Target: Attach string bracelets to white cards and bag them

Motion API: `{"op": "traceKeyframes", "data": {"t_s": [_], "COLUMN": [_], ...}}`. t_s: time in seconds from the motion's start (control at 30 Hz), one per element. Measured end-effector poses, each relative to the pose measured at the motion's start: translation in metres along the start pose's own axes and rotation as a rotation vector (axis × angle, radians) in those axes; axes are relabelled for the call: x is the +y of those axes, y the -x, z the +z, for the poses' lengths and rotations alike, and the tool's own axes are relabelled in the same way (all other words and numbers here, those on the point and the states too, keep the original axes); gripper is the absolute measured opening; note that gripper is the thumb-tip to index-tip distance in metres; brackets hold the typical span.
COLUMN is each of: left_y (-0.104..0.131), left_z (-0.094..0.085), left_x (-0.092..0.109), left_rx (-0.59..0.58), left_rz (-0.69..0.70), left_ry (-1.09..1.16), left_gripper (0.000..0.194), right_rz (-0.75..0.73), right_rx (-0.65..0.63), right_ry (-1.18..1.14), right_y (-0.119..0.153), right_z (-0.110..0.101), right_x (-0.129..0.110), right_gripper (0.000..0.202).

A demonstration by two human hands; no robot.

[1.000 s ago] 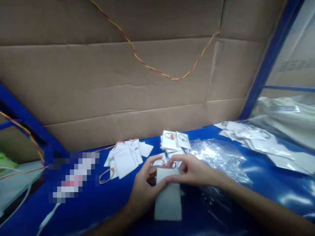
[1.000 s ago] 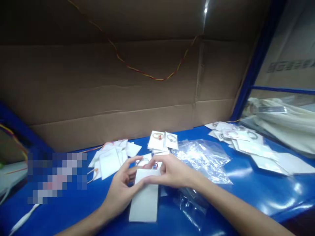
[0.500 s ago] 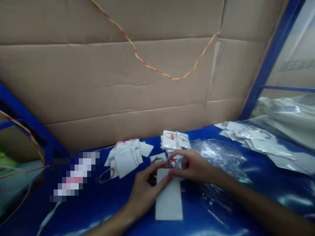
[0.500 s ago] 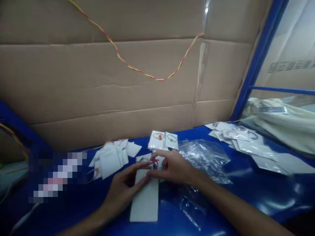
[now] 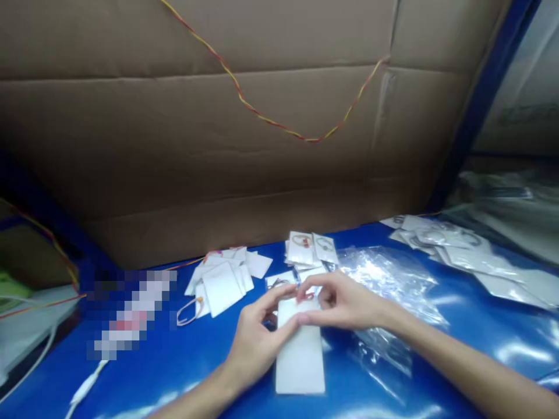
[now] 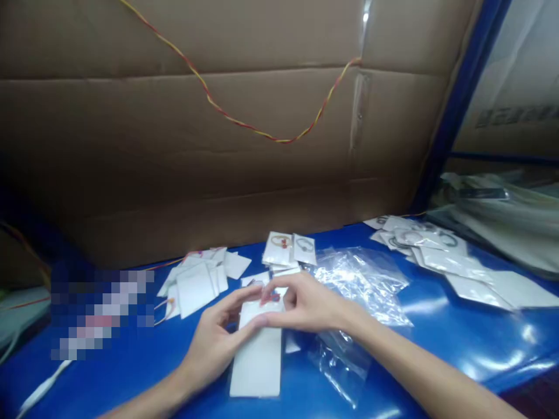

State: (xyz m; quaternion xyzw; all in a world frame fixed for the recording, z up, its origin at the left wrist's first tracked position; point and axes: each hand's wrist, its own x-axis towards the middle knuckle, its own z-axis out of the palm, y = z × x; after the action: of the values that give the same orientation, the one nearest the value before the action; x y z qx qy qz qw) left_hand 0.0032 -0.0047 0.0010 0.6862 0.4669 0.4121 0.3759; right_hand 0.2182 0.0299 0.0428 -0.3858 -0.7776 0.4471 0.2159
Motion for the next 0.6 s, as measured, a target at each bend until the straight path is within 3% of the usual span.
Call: {"op": "traceKeyframes", "data": {"t_s": [0.33, 0.6], "left_y": [0.0012, 0.0038], "left_z": [0.0000, 0.0006], "left_x": [0.0027, 0.0040], "left_rx": [0.015, 0.013], "left_rz": [0.030, 0.070], "left_ry": [-0.016, -0.113], "left_gripper": [0.043, 0.042], "right_rz": [0.121, 0.150], "right_rx": [-0.144, -0.094], "right_ry": [-0.154, -0.110], "right_y": [0.0030, 0.0023], "right_z": [-0.0032, -0.0042], "right_x": [-0.0059, -0.0058], "right_gripper": [0.063, 0.056]}}
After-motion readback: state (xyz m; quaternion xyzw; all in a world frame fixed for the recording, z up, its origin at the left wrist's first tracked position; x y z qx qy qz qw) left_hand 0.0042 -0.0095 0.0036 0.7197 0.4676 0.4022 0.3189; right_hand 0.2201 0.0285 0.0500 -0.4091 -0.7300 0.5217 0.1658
